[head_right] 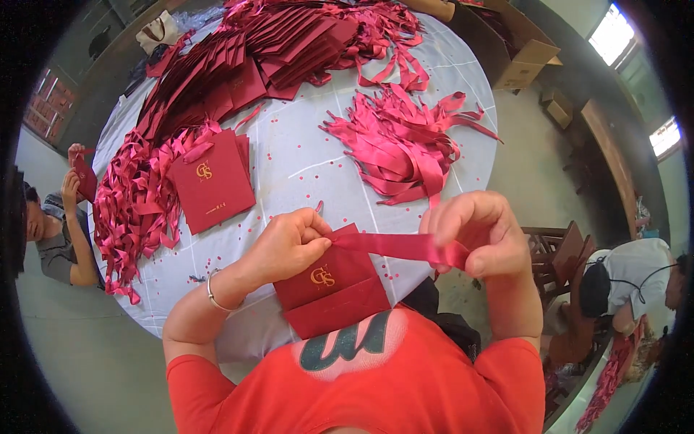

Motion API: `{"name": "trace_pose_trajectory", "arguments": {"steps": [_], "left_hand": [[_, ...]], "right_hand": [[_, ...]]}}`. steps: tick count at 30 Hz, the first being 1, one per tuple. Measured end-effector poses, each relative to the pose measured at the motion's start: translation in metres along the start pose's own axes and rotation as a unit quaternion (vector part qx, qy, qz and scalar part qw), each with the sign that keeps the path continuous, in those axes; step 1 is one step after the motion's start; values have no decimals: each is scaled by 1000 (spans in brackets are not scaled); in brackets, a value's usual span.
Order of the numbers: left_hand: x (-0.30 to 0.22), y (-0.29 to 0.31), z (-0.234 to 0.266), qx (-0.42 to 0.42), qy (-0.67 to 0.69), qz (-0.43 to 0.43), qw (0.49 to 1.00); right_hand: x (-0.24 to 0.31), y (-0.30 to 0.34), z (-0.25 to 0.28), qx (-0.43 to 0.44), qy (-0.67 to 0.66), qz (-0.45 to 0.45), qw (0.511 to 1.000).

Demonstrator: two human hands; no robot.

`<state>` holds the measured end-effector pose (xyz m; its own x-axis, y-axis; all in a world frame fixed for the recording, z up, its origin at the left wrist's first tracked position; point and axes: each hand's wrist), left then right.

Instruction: The person attaches ribbon handles into the slots of small gift bags and folds them by hand.

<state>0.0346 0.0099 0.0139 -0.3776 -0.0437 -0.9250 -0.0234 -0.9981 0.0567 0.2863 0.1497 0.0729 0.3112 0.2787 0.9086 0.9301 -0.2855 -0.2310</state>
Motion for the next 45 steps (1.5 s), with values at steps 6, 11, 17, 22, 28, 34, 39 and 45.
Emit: {"name": "trace_pose_trajectory", "arguments": {"steps": [6,11,17,22,28,34,39,45], "left_hand": [[1,0,1,24,44,-9,999],[1,2,4,37,30,12,999],[10,0,5,40,106,-35,993],[14,-3,13,94,160,0,983],[-18,3,40,129,-5,-30,991],[-18,5,48,61,-102,-86,989],[-12,3,43,93,-68,-28,993],[-6,-2,52,201,76,97,972]], "right_hand": [[-25,-7,-11,-128,-51,28,990],[-35,-18,-4,-179,136,103,969],[-38,-45,-28,-161,193,-40,967],[-71,-50,-30,-145,383,-113,905],[-71,-48,-28,-149,441,-113,878],[-63,-57,-20,-168,432,-167,870],[-62,-57,-13,-139,485,-147,851],[-67,-46,-2,-131,475,-165,854]]}}
Point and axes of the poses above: each hand's wrist, its own y-axis away from the middle knuckle, its own z-axis out of the back of the hand, x = y × z, and after that the axes turned 10 degrees about -z, right-handed
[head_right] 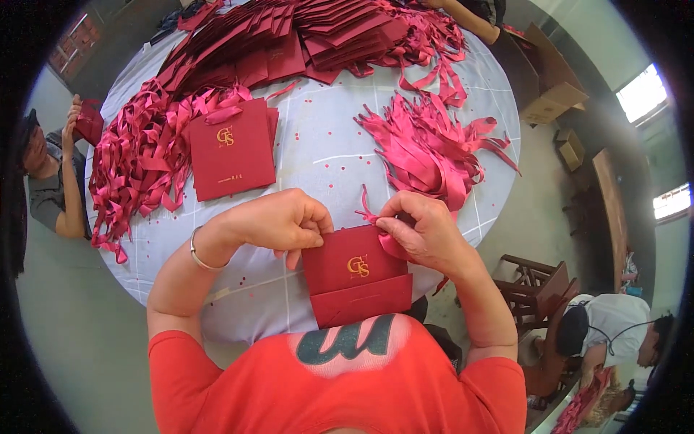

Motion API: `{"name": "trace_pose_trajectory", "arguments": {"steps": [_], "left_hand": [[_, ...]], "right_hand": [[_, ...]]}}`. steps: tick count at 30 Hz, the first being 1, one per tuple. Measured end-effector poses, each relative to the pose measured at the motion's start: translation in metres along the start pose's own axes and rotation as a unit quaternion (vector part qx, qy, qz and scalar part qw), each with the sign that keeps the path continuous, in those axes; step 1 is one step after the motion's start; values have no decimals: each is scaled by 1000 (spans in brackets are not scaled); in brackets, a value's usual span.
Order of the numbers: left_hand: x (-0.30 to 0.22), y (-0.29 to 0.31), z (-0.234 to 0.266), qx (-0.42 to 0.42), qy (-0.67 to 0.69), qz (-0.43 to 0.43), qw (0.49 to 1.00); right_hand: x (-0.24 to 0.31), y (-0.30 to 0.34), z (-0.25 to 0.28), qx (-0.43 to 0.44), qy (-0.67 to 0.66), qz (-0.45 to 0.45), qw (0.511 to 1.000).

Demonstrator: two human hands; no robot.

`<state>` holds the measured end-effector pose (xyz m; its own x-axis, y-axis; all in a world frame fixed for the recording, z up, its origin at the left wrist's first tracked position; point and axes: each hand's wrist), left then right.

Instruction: The person attaches ribbon handles into the slots of small gift bags and folds them by hand.

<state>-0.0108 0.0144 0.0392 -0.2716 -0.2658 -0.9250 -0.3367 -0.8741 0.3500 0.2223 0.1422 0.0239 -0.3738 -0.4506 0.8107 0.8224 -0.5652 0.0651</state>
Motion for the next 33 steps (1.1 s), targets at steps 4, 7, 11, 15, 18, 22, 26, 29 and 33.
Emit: {"name": "trace_pose_trajectory", "arguments": {"steps": [4,7,11,15,18,22,26,29,33], "left_hand": [[5,-1,3,35,47,-1,998],[4,-3,3,36,67,9,997],[9,-5,6,37,80,10,996],[13,-7,8,57,121,6,991],[15,-8,10,74,135,12,988],[23,-9,12,96,137,3,986],[25,-10,16,140,153,-9,978],[26,-10,15,136,172,-15,976],[31,-12,11,78,195,-26,977]], "right_hand": [[-1,0,-3,-31,-28,30,999],[18,6,-5,-60,-66,66,994],[31,7,-24,-27,-122,50,991],[20,-4,-34,-18,-20,75,997],[14,-6,-39,-6,-51,56,997],[10,-7,-37,32,-54,-7,998],[8,-8,-39,35,-96,-29,994],[1,-10,-42,26,-134,-27,990],[-4,-8,-40,40,-173,-60,982]]}}
Point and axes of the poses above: each hand's wrist, its own y-axis away from the middle knuckle, its own z-axis out of the back of the hand, x = y × z, and after that the axes turned 10 degrees about -z, right-handed
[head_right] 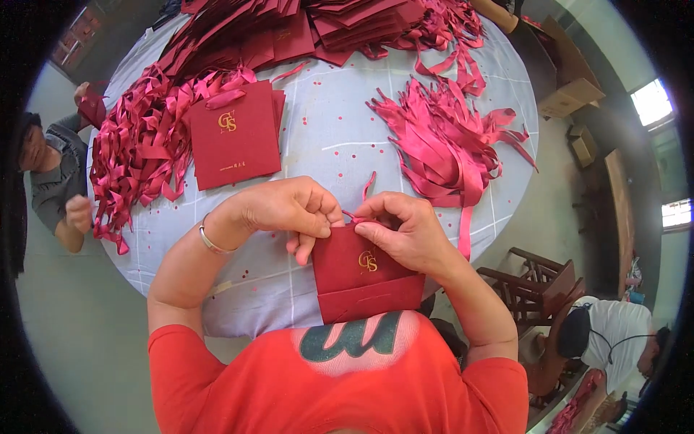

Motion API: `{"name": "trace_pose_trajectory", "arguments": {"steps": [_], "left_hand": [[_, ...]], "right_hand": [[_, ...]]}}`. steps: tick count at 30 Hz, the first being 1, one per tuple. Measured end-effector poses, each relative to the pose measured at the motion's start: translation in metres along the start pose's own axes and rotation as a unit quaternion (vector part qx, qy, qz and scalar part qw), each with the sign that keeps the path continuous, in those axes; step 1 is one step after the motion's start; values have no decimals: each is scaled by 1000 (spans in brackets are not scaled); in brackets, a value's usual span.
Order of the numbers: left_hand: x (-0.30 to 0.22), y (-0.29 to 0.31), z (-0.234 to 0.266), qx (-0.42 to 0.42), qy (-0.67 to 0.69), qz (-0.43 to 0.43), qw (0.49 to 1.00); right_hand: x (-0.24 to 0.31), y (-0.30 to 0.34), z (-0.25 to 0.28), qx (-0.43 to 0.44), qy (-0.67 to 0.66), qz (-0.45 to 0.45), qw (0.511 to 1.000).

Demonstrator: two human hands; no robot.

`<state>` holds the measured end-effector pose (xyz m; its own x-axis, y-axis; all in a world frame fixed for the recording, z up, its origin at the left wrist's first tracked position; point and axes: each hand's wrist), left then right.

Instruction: The person attaches ribbon handles into the slots of small gift bags and folds them by hand.

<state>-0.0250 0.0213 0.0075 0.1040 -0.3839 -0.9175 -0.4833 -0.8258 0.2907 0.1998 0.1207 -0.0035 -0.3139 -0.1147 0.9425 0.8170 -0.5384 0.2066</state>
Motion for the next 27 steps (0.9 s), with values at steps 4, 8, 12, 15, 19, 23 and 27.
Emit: {"name": "trace_pose_trajectory", "arguments": {"steps": [4,8,12,15,19,23,27], "left_hand": [[1,-2,-3,-26,13,2,1000],[3,-5,-2,-31,-8,29,999],[3,-6,-4,-46,-9,35,998],[5,-6,-2,-45,-31,47,997],[7,-7,-2,-46,-45,50,997],[7,-6,-3,-55,-48,41,997],[2,-4,-6,-54,-48,30,997]], "right_hand": [[-3,0,-4,-18,-14,24,999],[-4,1,-4,-66,23,45,997],[-3,6,-5,-130,-35,87,987],[11,17,1,-120,67,121,983],[14,22,-5,-92,133,254,954],[14,20,-13,-93,182,286,936],[12,17,-17,-95,210,304,924]]}}
Point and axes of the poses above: each hand's wrist, its own y-axis away from the middle knuckle, its own z-axis out of the back of the hand, x = y × z, and after that the axes turned 10 degrees about -z, right-handed
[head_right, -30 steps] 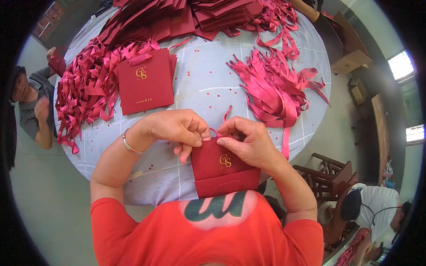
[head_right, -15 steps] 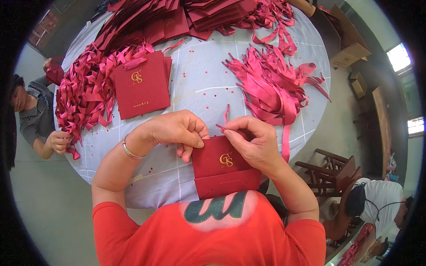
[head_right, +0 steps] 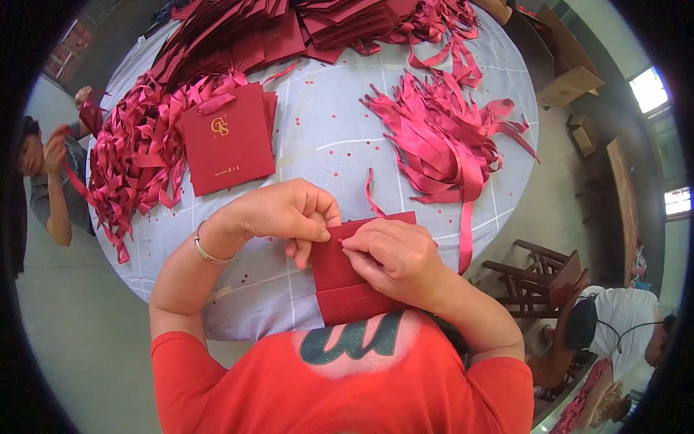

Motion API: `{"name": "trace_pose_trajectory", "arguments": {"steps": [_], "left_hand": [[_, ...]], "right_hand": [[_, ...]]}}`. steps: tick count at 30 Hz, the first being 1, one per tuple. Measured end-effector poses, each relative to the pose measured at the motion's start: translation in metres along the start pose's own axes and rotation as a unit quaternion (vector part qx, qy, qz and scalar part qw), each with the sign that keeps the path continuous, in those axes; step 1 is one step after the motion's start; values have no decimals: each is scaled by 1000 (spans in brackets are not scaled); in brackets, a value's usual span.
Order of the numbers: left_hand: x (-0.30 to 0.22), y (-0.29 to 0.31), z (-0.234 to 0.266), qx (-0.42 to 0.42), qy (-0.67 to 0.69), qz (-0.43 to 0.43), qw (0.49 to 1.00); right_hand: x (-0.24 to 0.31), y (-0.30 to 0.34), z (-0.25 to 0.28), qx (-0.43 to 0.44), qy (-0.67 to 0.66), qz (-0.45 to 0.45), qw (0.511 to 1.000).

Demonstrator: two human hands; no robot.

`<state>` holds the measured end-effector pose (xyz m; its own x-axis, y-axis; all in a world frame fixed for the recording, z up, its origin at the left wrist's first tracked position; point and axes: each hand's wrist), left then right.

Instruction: The person attaches ribbon handles into the slots of small gift bags and folds them by hand.

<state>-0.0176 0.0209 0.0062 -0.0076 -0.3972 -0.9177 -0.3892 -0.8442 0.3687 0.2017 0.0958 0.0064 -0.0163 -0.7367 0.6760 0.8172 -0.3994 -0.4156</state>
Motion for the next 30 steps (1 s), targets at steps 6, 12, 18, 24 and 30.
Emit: {"name": "trace_pose_trajectory", "arguments": {"steps": [6,12,18,24,30], "left_hand": [[-12,4,-3,-2,-5,-4,1000],[-13,6,-7,-11,-46,-8,999],[-17,7,-10,-21,-79,-5,997],[-18,10,-15,-10,-92,-10,996],[-20,17,-22,-22,-95,-29,995]], "right_hand": [[4,-2,-3,-11,39,-1,999],[13,-1,-8,-21,93,6,995],[24,-2,-11,30,202,-38,978],[28,-11,-10,54,163,-98,980],[21,-24,7,24,90,-72,993]]}}
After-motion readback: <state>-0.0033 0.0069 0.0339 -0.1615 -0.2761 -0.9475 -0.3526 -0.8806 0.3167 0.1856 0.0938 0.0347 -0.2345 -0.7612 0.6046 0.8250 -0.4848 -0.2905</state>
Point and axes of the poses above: each hand's wrist, its own y-axis away from the middle knuckle, its own z-axis out of the back of the hand, x = y × z, and after that the axes turned 10 degrees about -z, right-handed
